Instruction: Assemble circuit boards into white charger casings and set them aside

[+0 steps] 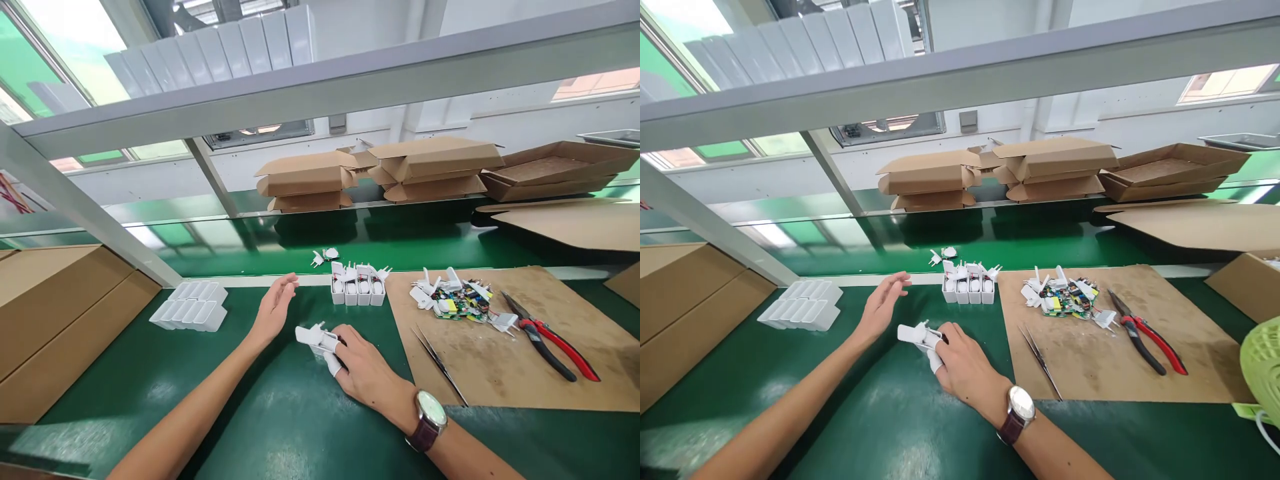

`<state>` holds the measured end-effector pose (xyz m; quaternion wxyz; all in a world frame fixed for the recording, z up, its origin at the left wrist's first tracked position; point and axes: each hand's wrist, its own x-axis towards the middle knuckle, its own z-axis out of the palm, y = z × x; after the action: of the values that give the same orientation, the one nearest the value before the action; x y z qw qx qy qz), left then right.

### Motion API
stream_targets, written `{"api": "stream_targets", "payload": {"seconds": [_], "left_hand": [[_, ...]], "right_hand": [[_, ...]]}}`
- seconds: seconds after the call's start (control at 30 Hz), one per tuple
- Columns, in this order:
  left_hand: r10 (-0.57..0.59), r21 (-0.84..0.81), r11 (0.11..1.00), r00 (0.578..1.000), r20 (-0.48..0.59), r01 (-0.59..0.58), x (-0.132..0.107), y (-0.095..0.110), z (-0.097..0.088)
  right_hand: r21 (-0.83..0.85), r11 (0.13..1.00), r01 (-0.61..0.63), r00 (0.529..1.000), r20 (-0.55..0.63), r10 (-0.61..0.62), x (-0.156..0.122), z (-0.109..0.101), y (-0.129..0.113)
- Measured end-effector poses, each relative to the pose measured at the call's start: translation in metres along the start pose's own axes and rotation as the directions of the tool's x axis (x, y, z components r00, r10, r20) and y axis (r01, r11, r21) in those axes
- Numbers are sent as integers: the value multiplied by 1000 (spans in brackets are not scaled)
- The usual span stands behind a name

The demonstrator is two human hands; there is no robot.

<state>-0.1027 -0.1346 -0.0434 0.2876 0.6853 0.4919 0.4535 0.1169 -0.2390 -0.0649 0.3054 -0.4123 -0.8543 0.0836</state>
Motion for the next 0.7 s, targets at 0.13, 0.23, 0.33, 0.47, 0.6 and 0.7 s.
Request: {"api": "stream_targets", "payload": {"seconds": [0.13,0.23,0.33,0.47,0.6,0.7], "left_hand": [[18,169,985,997,74,-31,54,-5,6],[63,258,961,988,142,-99,89,-5,15],[81,332,933,980,183,-139,111,-5,21],[73,404,903,979,192,-147,132,1,20],[124,410,891,973,193,-195,151,29,18],[198,356,894,952,233,-273,151,65,28]], "right_hand": [[-3,1000,-24,999,34,24,3,1,-1],[-9,999,-43,999,18,43,3,8,1],[-8,998,-68,997,26,68,4,12,0],[-35,995,-91,992,86,93,12,7,-5],[-109,991,-74,985,147,90,19,3,-10],[-146,989,-38,985,159,62,21,4,-12]]}}
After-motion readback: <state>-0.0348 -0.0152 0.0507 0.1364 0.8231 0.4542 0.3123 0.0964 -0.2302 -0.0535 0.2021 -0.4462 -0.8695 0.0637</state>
